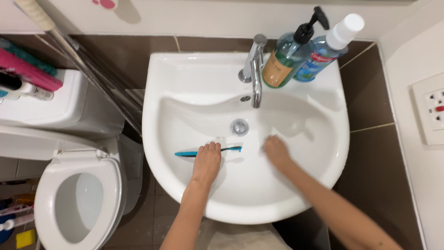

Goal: The person cleans a bathroom sink using a toothbrush and a sponge. They scrub the basin and faucet area, rinse the tools under running water, and wipe the sink surface.

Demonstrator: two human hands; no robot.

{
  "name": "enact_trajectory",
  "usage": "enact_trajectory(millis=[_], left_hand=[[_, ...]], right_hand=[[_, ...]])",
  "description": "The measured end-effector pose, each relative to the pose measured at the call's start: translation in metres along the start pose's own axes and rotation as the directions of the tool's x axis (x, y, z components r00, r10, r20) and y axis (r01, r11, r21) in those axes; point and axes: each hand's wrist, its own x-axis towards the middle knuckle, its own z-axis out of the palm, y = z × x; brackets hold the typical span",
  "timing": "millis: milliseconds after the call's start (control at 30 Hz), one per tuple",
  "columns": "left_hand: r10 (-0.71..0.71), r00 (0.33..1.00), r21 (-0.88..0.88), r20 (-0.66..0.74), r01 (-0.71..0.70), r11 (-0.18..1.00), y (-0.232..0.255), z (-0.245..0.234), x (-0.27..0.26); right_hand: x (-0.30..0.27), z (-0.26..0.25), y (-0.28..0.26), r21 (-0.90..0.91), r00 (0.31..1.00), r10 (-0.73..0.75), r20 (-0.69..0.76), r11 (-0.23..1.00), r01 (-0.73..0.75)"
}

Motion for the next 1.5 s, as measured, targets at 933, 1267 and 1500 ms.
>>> enact_trajectory(millis=[933,1267,1500], left_hand=[[-0.249,0.953,-0.481,0.172,0.302,0.823,0.005,-0.013,0.068],[-0.427,0.833,-0.390,0.352,0.545,0.742,-0.023,-0.009,0.072],[-0.541,0.756,-0.420,0.369,0.655,0.628,-0.049,-0.021,0.053]], right_hand=[[0.116,-0.278,-0.120,0.370,0.804,-0.035,-0.593,0.875,0.311],[0.073,-0.226,-0.126,0.269,0.446,-0.007,-0.895,0.789,0.553],[0.071,-0.045,-0.080,0.771,0.746,0.197,0.637,-0.161,-0.616]])
